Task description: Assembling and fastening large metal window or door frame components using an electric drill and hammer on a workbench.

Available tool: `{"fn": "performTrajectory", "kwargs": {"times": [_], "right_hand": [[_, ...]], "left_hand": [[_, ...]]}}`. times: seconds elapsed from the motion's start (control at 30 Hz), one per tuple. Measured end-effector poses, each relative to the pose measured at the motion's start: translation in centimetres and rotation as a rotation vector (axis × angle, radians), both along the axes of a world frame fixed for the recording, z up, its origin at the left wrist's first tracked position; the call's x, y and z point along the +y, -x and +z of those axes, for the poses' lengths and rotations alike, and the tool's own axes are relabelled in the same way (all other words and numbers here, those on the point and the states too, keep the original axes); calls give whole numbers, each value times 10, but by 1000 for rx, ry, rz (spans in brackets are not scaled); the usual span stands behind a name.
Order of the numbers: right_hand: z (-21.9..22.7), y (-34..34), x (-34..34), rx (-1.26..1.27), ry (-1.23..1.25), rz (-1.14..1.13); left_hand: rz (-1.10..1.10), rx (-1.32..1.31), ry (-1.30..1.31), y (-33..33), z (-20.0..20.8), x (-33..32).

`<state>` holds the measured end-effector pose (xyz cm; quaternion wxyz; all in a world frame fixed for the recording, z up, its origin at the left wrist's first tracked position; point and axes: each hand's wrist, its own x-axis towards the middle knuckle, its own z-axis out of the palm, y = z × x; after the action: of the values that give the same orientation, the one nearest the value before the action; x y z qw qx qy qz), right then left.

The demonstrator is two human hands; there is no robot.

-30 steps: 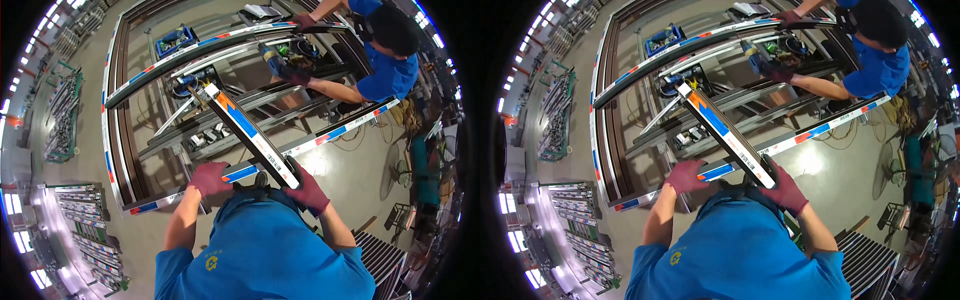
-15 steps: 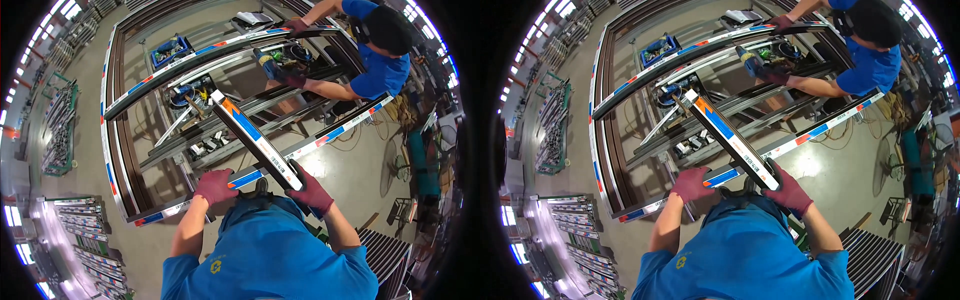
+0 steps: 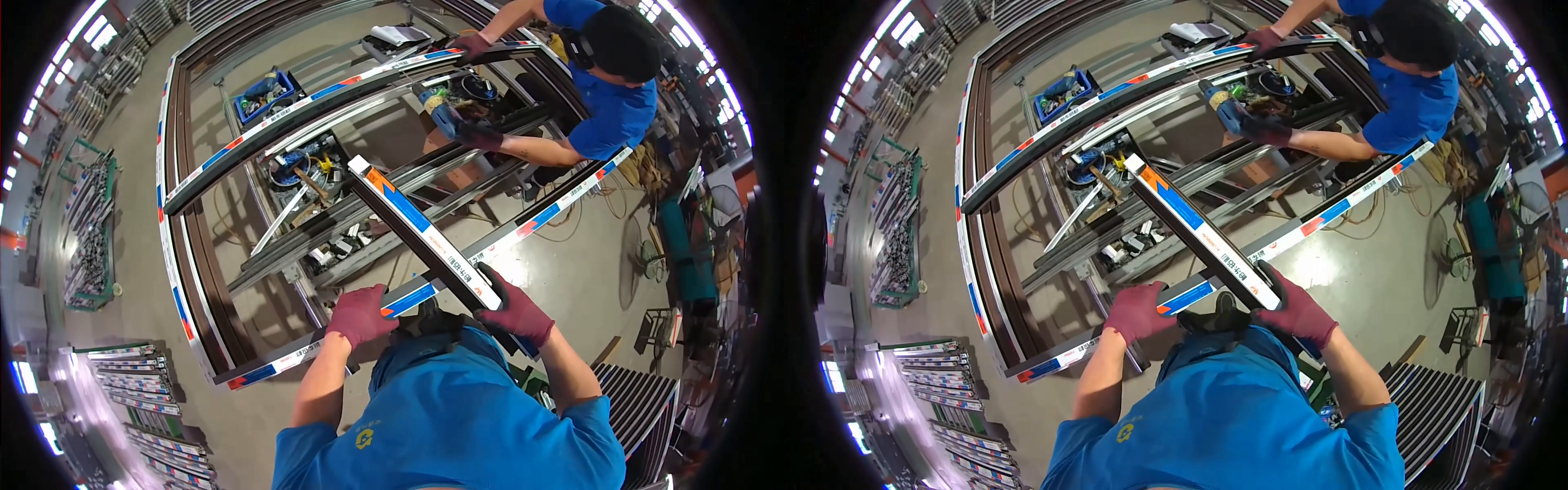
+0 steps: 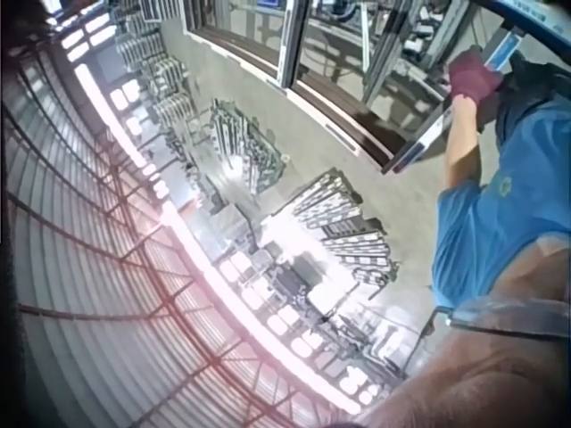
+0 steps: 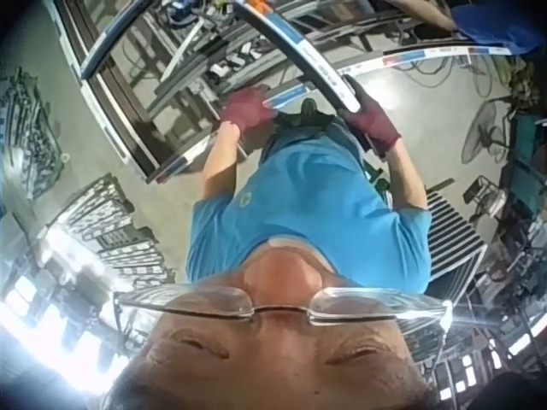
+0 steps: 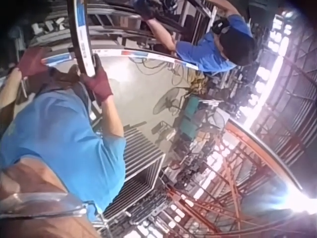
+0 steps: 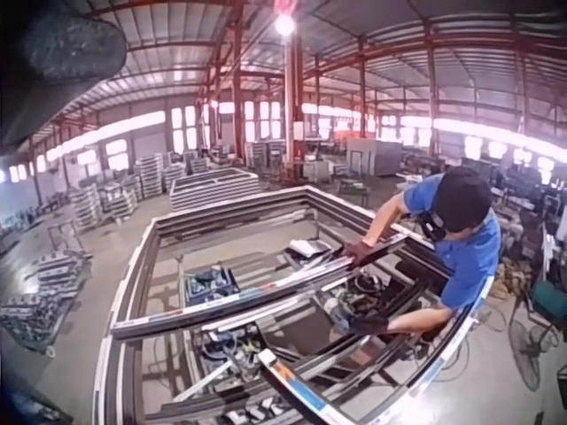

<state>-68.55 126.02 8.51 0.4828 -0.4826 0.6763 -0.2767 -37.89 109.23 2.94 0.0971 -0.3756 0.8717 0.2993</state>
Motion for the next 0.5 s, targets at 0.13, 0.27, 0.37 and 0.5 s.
{"fn": "performTrajectory", "kwargs": {"times": [0.13, 0.27, 0.37, 0.5], "right_hand": [[-5, 3, 1, -6, 6, 20], [-13, 6, 5, -30, 35, 17], [-8, 6, 0, -43, 8, 16], [-20, 13, 4, -86, 14, 18]], "left_hand": [[23, -8, -31, 0, -1, 1], [8, -13, 4, 2, 5, 2], [28, -3, 37, 1, 1, 3], [30, 12, 75, 0, -1, 4]]}}
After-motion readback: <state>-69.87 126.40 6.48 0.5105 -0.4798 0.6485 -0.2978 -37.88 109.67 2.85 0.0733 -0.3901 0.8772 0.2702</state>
